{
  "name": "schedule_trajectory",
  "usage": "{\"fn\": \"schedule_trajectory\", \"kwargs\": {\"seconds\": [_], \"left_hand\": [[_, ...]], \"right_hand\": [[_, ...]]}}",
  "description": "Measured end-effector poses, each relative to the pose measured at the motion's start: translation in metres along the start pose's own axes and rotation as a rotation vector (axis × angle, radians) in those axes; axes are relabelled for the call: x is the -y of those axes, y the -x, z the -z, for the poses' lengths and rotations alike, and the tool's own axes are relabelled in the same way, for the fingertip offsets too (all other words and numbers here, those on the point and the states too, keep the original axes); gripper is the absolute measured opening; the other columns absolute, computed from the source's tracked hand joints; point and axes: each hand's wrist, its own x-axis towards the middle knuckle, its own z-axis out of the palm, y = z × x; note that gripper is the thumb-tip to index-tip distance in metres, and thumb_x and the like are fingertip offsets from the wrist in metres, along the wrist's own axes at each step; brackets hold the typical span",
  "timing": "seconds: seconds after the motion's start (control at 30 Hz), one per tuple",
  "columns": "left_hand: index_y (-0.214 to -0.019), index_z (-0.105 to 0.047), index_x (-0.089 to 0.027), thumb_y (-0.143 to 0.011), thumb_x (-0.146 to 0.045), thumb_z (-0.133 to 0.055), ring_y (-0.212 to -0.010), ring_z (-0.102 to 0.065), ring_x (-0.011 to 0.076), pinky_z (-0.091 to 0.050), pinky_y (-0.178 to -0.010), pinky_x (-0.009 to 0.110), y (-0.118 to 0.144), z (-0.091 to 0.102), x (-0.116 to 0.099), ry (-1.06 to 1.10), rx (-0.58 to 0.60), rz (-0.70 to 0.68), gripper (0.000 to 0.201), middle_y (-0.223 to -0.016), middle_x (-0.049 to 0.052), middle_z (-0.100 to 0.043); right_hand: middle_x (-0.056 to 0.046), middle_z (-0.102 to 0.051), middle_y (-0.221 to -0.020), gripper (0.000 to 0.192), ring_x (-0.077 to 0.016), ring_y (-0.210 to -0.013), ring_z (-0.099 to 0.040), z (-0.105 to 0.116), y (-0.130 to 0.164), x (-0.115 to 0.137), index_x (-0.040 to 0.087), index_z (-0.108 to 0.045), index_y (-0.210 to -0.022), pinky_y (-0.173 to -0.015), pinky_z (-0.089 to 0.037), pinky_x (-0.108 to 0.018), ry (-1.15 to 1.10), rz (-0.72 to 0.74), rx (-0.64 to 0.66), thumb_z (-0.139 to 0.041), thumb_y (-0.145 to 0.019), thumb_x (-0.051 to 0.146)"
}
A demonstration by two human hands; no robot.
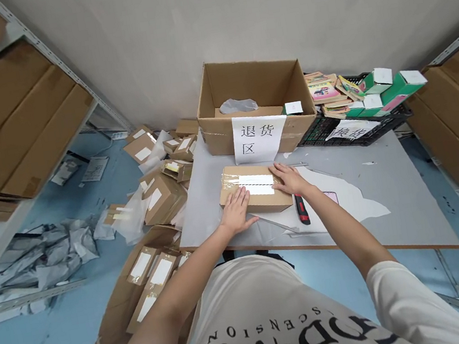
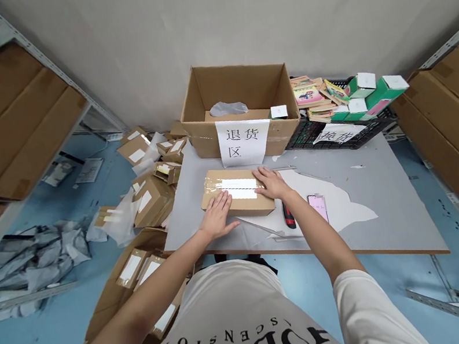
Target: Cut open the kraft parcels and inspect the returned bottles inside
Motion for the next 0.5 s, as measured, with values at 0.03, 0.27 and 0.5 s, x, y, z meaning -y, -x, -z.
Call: {"fn": "schedule_trajectory", "kwargs": {"seconds": [0.03,0.27,0.5], "left_hand": [[-0.147,-0.021,-0.008,-0.08,-0.071,-0.038,-0.144,-0.011,0.0277,-0.01,-0.116,0.044,0.0,0.0,0.001,0.007,0.004,-0.003,0.093,-0.154,0.017,-0.019],[-0.147,-0.022,-0.006,-0.074,-0.075,-0.043,-0.143,-0.014,0.0302,-0.009,-0.116,0.044,0.0,-0.001,0.002,0.026,0.027,-0.01,0.102,-0.154,0.017,-0.021],[-0.147,-0.021,-0.006,-0.073,-0.075,-0.043,-0.143,-0.013,0.03,-0.009,-0.116,0.043,0.001,-0.001,0.003,0.018,0.032,-0.028,0.104,-0.154,0.017,-0.02]], "right_hand": [[-0.016,-0.025,-0.153,0.075,-0.0352,-0.139,-0.023,-0.001,0.001,0.001,0.021,-0.024,-0.149,-0.107,-0.024,-0.051,0.019,-0.002,0.003,-0.041,-0.087,0.06],[-0.019,-0.028,-0.151,0.058,-0.0386,-0.136,-0.026,-0.009,-0.001,0.013,0.02,-0.031,-0.146,-0.105,-0.023,-0.056,0.227,0.013,-0.008,-0.035,-0.094,0.044],[-0.028,-0.043,-0.137,0.049,-0.0343,-0.122,-0.045,0.012,-0.009,0.015,0.0,-0.037,-0.138,-0.097,-0.038,-0.046,0.36,0.213,0.075,-0.021,-0.095,0.019]]}}
